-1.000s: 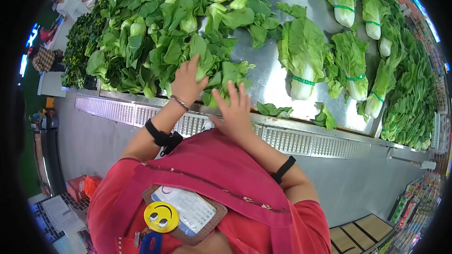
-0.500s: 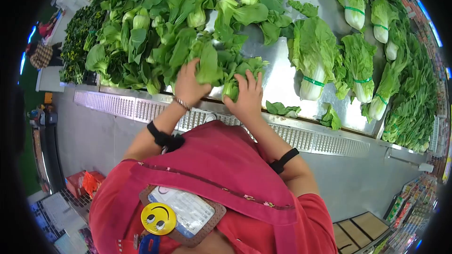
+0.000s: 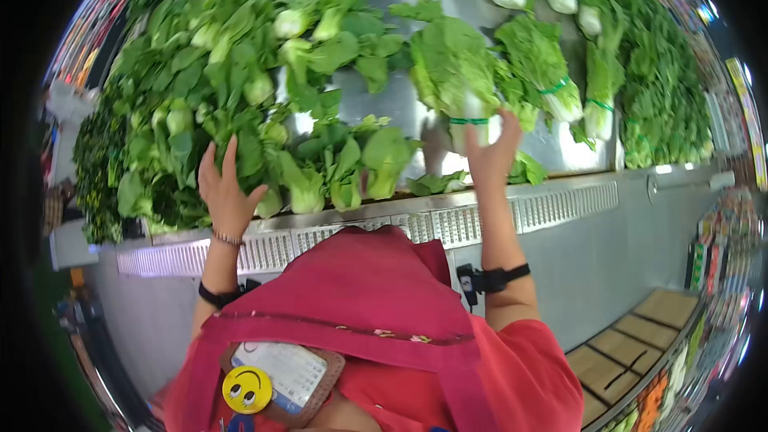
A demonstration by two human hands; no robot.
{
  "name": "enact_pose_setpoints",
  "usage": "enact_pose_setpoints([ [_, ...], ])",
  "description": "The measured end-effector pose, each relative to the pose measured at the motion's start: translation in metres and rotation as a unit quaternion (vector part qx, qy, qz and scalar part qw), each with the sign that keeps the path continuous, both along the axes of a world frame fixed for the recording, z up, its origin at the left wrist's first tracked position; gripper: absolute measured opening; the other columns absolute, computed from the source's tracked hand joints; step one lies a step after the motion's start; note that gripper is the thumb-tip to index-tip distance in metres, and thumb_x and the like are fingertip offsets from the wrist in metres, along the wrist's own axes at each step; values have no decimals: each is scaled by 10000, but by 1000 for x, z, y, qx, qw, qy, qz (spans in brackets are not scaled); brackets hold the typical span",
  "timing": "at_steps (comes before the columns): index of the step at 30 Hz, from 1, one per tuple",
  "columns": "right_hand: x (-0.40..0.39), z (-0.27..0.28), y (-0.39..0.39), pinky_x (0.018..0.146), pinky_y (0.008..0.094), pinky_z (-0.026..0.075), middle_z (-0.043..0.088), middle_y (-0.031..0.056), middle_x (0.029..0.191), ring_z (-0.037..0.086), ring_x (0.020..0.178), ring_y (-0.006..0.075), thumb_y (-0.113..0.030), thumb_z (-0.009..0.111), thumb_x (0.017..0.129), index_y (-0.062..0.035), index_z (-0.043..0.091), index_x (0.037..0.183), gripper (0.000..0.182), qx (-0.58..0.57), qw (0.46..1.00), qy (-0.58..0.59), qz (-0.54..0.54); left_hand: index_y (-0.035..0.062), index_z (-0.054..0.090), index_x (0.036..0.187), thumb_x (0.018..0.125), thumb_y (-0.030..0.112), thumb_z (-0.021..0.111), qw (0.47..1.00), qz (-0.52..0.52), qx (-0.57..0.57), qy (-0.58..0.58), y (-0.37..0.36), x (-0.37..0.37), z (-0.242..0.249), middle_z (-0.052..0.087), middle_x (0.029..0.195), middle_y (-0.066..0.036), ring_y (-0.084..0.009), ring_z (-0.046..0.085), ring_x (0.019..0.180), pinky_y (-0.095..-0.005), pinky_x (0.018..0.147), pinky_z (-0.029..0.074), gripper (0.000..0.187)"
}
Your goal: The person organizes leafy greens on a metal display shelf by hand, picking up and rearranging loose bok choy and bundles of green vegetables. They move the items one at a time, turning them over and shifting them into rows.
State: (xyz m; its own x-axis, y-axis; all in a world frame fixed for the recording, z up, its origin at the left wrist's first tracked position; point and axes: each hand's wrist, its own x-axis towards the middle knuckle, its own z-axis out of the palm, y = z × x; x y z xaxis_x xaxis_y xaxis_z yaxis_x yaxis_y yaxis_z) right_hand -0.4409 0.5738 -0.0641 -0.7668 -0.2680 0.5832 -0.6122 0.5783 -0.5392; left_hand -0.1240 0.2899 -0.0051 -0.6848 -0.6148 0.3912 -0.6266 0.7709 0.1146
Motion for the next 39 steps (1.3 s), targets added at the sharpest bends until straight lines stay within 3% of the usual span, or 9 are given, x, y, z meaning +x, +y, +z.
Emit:
enact_pose_setpoints([
  [9, 53, -1, -20, 852, 334, 477, 514, 109, 1274, 587, 1018, 205, -94, 679, 844, -60, 518, 1228, 419, -44, 973, -173, 149, 163, 600, 1227, 759, 207, 778, 983, 10, 175, -49, -102, -33, 11, 655, 1096, -131, -292, 617, 999, -391, 842, 498, 503],
  [11, 68, 15, -39, 810, 349, 491, 551, 95, 1194, 589, 983, 224, -62, 683, 811, -77, 553, 1184, 396, -45, 954, -202, 219, 154, 658, 1141, 814, 274, 733, 873, 15, 419, 251, -107, -43, 30, 690, 1015, -112, -302, 650, 935, -379, 812, 512, 356],
  [17, 99, 38, -90, 776, 326, 489, 573, 106, 1145, 605, 944, 206, -85, 662, 835, -61, 574, 1137, 316, -18, 906, -160, 390, 140, 672, 1099, 789, 121, 721, 999, -39, -25, -6, -65, -43, -4, 684, 1028, -108, -304, 648, 969, -371, 837, 512, 315],
  [20, 101, 30, -95, 780, 320, 489, 575, 106, 1140, 616, 944, 205, -80, 651, 844, -60, 578, 1127, 293, -38, 879, -238, 411, 119, 668, 1107, 732, 8, 700, 981, -64, 181, 13, -91, -32, -20, 670, 1073, -115, -311, 638, 989, -374, 851, 513, 392],
  [23, 100, 32, -93, 863, 357, 488, 558, 129, 1196, 606, 1034, 251, -85, 667, 827, -63, 562, 1173, 363, 33, 830, -341, 440, 123, 671, 1107, 699, -33, 670, 977, -80, 116, 160, -88, -31, 7, 670, 1072, -119, -323, 635, 979, -377, 840, 519, 437],
  [30, 116, 91, -128, 1003, 400, 425, 467, 192, 1367, 495, 1224, 357, -69, 756, 685, -63, 422, 1379, 770, 32, 908, 96, 406, 68, 685, 1088, 770, 6, 666, 881, -214, 347, 240, -6, -61, 75, 695, 1048, -105, -191, 660, 903, -286, 822, 509, 325],
  [33, 108, 70, -110, 984, 372, 444, 480, 182, 1361, 531, 1197, 337, -68, 758, 677, -65, 410, 1390, 793, -25, 869, -151, 472, 54, 615, 1221, 849, 182, 723, 756, -264, 543, 253, 5, -69, 48, 672, 1109, -85, -115, 618, 906, -265, 804, 502, 408],
  [35, 102, 67, -91, 917, 362, 477, 585, 148, 1182, 599, 1060, 289, -65, 755, 714, -63, 419, 1370, 738, -27, 925, -26, 378, 56, 522, 1331, 874, 210, 699, 740, -223, 581, 256, -6, -61, 41, 638, 1171, -102, -124, 613, 922, -273, 794, 504, 513],
  [39, 79, 26, -49, 880, 341, 482, 539, 166, 1192, 575, 1018, 239, -92, 725, 812, -11, 277, 1397, 741, -202, 907, -338, 148, 91, 492, 1362, 871, 274, 685, 852, -141, 469, 187, -46, -34, -12, 599, 1210, -142, -221, 606, 993, -328, 865, 501, 559],
])
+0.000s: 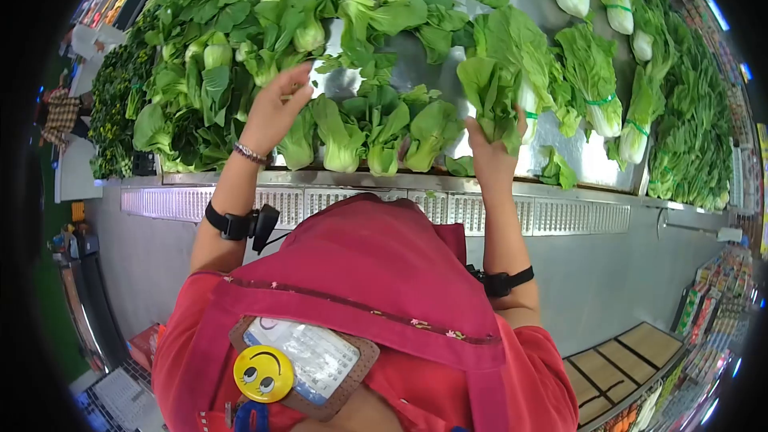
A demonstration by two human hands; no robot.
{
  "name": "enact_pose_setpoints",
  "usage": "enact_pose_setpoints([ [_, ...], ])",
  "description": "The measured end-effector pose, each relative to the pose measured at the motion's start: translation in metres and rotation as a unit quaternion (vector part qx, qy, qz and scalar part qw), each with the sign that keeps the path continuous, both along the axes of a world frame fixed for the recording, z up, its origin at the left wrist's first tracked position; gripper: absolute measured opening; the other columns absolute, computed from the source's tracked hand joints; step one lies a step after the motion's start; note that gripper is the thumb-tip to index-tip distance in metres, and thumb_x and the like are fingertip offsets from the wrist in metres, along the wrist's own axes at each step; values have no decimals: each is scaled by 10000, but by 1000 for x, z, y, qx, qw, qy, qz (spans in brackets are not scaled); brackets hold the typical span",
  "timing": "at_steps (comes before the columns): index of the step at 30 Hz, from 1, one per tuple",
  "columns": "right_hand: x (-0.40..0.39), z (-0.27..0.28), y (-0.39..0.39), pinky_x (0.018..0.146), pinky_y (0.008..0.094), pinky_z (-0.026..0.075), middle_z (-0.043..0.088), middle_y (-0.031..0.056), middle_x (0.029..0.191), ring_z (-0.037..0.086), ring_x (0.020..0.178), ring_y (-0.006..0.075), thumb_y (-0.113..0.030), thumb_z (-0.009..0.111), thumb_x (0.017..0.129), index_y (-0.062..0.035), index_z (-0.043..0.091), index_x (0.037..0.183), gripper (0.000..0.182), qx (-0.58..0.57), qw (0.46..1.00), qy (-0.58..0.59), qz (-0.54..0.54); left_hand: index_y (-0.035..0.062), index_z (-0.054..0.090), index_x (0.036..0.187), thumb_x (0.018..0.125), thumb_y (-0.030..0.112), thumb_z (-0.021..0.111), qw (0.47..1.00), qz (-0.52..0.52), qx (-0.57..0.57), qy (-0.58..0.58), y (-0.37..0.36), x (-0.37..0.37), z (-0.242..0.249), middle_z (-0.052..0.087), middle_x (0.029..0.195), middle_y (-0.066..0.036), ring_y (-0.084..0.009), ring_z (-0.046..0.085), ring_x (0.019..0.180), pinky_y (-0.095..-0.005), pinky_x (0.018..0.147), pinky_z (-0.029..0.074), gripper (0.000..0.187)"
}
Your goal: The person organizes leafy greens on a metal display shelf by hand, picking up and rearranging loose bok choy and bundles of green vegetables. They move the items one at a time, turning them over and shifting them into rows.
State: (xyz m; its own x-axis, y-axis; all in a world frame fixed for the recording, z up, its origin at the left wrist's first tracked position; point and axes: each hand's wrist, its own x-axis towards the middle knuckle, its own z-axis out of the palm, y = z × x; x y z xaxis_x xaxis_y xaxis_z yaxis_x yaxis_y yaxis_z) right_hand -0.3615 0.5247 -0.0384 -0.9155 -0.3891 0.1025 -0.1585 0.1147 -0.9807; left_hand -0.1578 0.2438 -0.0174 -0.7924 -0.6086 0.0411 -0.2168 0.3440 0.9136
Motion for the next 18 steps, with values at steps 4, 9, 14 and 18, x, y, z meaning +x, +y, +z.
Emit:
enact_pose_setpoints([
  [4, 13, -59, 25, 1075, 409, 351, 415, 238, 1401, 447, 1269, 372, -120, 725, 769, -30, 298, 1434, 795, 298, 948, 70, 82, 109, 502, 1351, 846, 253, 697, 973, -117, -178, -84, 38, 14, -35, 511, 1317, -203, -333, 547, 1134, -403, 986, 439, 560],
  [9, 29, -62, 9, 1013, 423, 405, 511, 286, 1276, 489, 1215, 414, -99, 685, 739, -6, 340, 1402, 753, 195, 959, 90, 186, 160, 507, 1362, 839, 258, 708, 969, -115, -197, -92, 44, 12, -50, 400, 1416, -201, -284, 544, 1079, -340, 847, 479, 568],
  [14, -10, -49, 8, 964, 441, 452, 596, 254, 1190, 550, 1149, 404, -210, 749, 726, -63, 366, 1403, 792, 380, 879, 127, 257, 109, 557, 1295, 859, 254, 685, 985, -90, -102, -110, 22, 14, -20, 472, 1341, -201, -359, 483, 1223, -398, 1019, 409, 477],
  [18, -15, 30, -23, 969, 447, 444, 586, 223, 1191, 552, 1139, 385, -286, 739, 770, -42, 493, 1321, 651, 406, 855, 243, 212, 86, 588, 1236, 849, 229, 688, 988, -45, -119, -90, 18, 22, -22, 552, 1221, -177, -351, 536, 1131, -394, 960, 441, 425],
])
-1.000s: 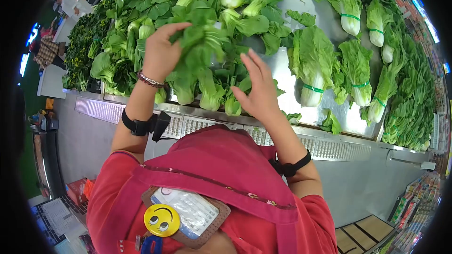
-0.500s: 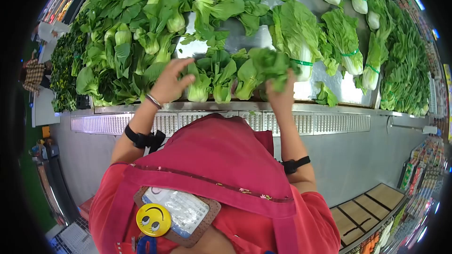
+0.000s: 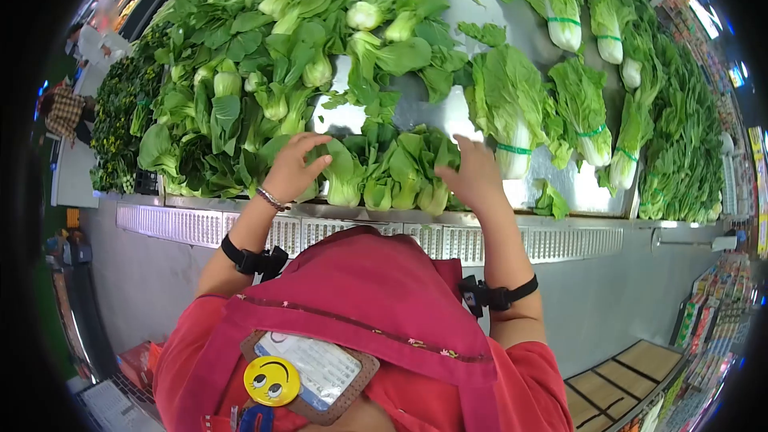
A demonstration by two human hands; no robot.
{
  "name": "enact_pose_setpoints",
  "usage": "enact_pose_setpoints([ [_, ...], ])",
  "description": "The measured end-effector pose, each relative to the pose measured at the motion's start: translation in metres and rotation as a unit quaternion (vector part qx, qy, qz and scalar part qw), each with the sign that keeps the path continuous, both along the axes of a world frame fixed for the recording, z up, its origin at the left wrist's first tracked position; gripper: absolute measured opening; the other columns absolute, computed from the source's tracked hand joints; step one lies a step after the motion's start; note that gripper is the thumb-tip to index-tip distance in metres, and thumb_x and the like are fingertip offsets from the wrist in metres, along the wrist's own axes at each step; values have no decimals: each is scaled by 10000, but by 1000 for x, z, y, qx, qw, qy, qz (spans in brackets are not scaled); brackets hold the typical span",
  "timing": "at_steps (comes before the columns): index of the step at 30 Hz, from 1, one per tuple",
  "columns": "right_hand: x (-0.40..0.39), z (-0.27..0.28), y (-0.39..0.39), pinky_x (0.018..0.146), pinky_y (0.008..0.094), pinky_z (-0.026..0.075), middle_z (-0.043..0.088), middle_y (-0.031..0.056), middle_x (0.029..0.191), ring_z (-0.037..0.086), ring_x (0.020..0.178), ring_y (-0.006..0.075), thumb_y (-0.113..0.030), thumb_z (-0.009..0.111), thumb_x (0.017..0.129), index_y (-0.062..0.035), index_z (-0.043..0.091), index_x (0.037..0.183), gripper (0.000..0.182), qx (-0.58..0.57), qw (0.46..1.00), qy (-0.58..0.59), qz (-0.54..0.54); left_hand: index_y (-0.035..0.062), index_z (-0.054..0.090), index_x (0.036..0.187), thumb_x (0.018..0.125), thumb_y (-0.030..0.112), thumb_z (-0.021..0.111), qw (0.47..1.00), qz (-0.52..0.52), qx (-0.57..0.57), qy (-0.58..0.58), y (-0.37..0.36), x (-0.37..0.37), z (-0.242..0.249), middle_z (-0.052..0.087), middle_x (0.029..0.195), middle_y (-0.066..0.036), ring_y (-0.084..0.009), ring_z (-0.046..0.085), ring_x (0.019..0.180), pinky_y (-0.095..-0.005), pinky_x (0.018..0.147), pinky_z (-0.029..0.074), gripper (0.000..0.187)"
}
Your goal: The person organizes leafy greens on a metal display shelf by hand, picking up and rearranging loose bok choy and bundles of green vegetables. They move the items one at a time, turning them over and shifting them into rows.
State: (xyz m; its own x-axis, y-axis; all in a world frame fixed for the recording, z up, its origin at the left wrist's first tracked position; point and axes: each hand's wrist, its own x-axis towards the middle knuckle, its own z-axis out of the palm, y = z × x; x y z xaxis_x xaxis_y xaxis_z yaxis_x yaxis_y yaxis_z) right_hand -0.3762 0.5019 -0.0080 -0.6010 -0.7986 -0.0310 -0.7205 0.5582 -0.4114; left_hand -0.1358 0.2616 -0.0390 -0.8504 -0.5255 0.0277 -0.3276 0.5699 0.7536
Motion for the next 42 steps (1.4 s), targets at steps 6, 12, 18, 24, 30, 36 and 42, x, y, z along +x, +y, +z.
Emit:
enact_pose_setpoints([
  [6, 6, 45, -167, 913, 410, 474, 606, 227, 1174, 587, 1089, 336, -267, 697, 789, -7, 598, 1182, 481, -192, 952, -229, 73, 77, 612, 1191, 844, 209, 680, 999, -7, 0, 53, 36, 4, -8, 565, 1202, -165, -348, 565, 1076, -399, 933, 461, 378],
  [12, -3, -17, -270, 834, 424, 517, 574, 182, 1102, 548, 1065, 332, -228, 734, 735, 25, 508, 1148, 534, -185, 976, 116, -12, 102, 630, 1187, 838, 170, 688, 997, 69, -17, 39, 6, 46, 4, 571, 1219, -135, -319, 587, 1034, -364, 865, 489, 361],
  [18, -18, -15, -269, 865, 432, 517, 542, 142, 1086, 537, 1038, 341, -187, 789, 666, -33, 423, 1177, 647, -102, 981, 168, 7, 59, 573, 1229, 818, 159, 691, 978, 129, -144, 79, -48, 27, 25, 503, 1290, -184, -361, 525, 1149, -400, 966, 447, 439],
  [24, 27, 29, -189, 991, 471, 418, 550, 55, 1308, 534, 1158, 285, -88, 707, 655, -186, 527, 1232, 612, -135, 904, 220, 340, 132, 415, 1382, 801, 172, 705, 937, 240, -254, -16, -84, -19, 1, 449, 1343, -159, -379, 511, 1156, -424, 968, 464, 651],
  [30, 29, -44, -141, 1093, 488, 305, 486, 35, 1409, 456, 1283, 245, -14, 596, 755, -196, 609, 1192, 473, -95, 873, 219, 425, 155, 548, 1273, 762, 153, 694, 946, 191, -260, 16, -55, -48, 31, 525, 1222, -97, -343, 538, 1078, -424, 882, 505, 531],
  [36, -3, -31, -136, 934, 439, 473, 596, 126, 1208, 557, 1116, 343, -48, 616, 710, -134, 626, 1136, 435, -216, 962, 97, 139, 147, 562, 1279, 796, 184, 680, 958, 168, -189, -132, -28, -51, -14, 550, 1225, -126, -340, 513, 1113, -444, 907, 473, 499],
  [42, -61, -51, -144, 899, 433, 490, 366, 183, 1406, 560, 1086, 396, -63, 663, 754, -194, 409, 1373, 682, -102, 988, 56, -98, 59, 549, 1291, 832, 203, 659, 985, 83, -147, -31, -19, -41, -13, 550, 1263, -202, -402, 455, 1203, -450, 1048, 370, 494],
])
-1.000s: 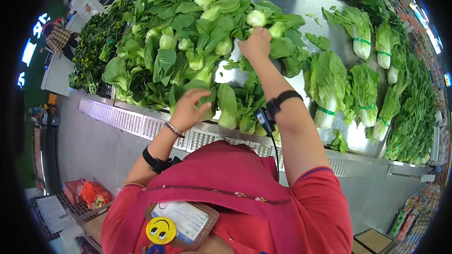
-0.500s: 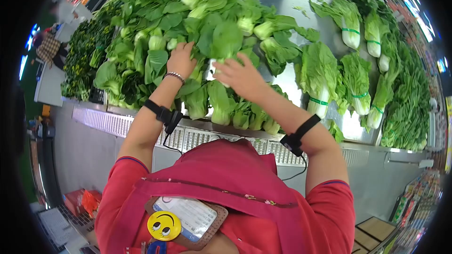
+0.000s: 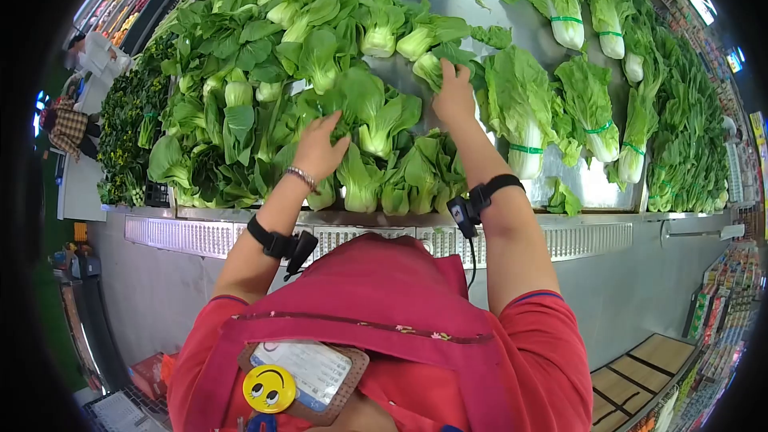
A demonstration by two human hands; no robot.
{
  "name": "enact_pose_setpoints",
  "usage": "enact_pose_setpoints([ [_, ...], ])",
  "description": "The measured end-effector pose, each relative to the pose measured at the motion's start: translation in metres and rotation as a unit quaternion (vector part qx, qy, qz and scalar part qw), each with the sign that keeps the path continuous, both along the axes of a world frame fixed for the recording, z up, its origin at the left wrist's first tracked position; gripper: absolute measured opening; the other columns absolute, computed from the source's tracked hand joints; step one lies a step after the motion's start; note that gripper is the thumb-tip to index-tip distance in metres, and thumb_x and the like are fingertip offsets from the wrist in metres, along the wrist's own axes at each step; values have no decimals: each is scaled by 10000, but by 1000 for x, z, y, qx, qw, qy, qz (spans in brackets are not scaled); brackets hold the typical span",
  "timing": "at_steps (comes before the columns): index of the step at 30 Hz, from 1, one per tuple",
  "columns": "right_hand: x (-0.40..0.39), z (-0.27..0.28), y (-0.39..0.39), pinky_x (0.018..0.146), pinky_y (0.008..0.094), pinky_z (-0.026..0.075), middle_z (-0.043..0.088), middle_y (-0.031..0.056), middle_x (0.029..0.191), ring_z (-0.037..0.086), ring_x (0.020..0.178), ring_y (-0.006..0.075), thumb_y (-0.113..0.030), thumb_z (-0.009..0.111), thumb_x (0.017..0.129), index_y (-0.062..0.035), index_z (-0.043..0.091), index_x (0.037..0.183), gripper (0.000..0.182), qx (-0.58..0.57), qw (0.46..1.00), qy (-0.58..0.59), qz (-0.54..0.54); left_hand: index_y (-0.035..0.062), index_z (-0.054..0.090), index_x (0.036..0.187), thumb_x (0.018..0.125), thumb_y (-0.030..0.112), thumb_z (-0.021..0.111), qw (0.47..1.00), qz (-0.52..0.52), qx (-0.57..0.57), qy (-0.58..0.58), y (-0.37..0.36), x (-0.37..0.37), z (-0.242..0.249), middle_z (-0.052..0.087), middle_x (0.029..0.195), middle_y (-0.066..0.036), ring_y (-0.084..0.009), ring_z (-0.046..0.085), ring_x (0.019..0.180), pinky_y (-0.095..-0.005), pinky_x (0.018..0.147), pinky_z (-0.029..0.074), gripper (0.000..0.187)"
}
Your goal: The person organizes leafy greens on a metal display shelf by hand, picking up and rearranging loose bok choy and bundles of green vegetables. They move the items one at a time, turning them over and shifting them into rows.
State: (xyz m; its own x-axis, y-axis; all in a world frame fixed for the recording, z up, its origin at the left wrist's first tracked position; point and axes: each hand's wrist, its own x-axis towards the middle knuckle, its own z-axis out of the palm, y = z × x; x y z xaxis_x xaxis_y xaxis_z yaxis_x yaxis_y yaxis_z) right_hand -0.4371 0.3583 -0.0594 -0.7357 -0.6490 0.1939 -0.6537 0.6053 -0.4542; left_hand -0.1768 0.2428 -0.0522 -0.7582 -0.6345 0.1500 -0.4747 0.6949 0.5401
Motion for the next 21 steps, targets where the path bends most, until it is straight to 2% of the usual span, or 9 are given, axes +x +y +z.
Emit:
enact_pose_setpoints([
  [4, -34, 25, 18, 877, 379, 500, 617, 170, 1152, 620, 1025, 344, -8, 601, 733, -128, 619, 1203, 484, -92, 995, -3, 44, 93, 561, 1290, 849, 237, 652, 999, -2, 1, 39, 12, 13, 13, 518, 1338, -166, -409, 419, 1263, -455, 1070, 353, 473],
  [5, -27, 42, 26, 866, 359, 504, 678, 153, 988, 646, 951, 311, 14, 559, 715, -105, 699, 1074, 403, -127, 991, 37, 32, 124, 561, 1298, 851, 245, 664, 997, -45, -49, 47, 16, 12, 15, 513, 1352, -154, -409, 405, 1282, -462, 1070, 354, 475],
  [6, -25, 56, 30, 866, 359, 504, 678, 153, 988, 646, 951, 311, 14, 559, 715, -105, 699, 1074, 403, -124, 991, 36, 32, 156, 561, 1306, 852, 253, 675, 990, -88, -99, 55, 19, 9, 15, 507, 1366, -141, -409, 391, 1300, -469, 1069, 355, 478],
  [9, -1, 95, 34, 787, 400, 519, 683, 74, 943, 638, 936, 272, -91, 633, 691, -269, 727, 978, 351, 101, 985, -5, 142, 165, 619, 1244, 847, 304, 674, 988, -120, -98, 23, 30, -13, -3, 473, 1410, -122, -438, 317, 1345, -474, 1097, 322, 424],
  [12, 43, 44, 8, 833, 429, 502, 644, 68, 1068, 599, 1042, 259, -122, 674, 704, -197, 700, 1010, 316, 290, 906, 176, 251, 167, 631, 1230, 852, 307, 679, 988, -111, -108, -9, 37, -29, -13, 465, 1421, -115, -459, 284, 1363, -497, 1105, 302, 406],
  [16, 30, 43, 2, 947, 413, 464, 608, 159, 1164, 580, 1109, 306, -60, 599, 707, -137, 641, 1142, 443, 107, 946, -13, 306, 129, 674, 1145, 846, 257, 675, 989, -132, -53, 41, 24, -19, -12, 508, 1367, -149, -445, 324, 1339, -460, 1110, 307, 325],
  [18, 3, 62, -6, 986, 396, 444, 567, 209, 1279, 561, 1166, 333, -178, 649, 751, -72, 553, 1270, 538, 66, 922, -293, 245, 99, 688, 1087, 848, 189, 656, 992, -76, 8, 100, 14, -7, -5, 557, 1301, -152, -423, 388, 1296, -461, 1083, 343, 257],
  [20, -8, 66, -24, 970, 397, 456, 570, 220, 1282, 570, 1167, 331, -328, 678, 784, -90, 507, 1299, 592, 104, 963, -233, 89, 79, 692, 1030, 840, 130, 642, 989, -39, 19, 145, 4, -6, 4, 602, 1207, -146, -376, 477, 1213, -439, 1031, 390, 203],
  [21, -10, 66, -37, 970, 397, 456, 570, 220, 1282, 570, 1167, 331, -328, 678, 784, -90, 507, 1299, 592, 104, 962, -232, 95, 75, 692, 1015, 836, 120, 642, 983, -8, 21, 183, -1, -6, 11, 612, 1170, -137, -355, 505, 1173, -427, 1005, 405, 191],
])
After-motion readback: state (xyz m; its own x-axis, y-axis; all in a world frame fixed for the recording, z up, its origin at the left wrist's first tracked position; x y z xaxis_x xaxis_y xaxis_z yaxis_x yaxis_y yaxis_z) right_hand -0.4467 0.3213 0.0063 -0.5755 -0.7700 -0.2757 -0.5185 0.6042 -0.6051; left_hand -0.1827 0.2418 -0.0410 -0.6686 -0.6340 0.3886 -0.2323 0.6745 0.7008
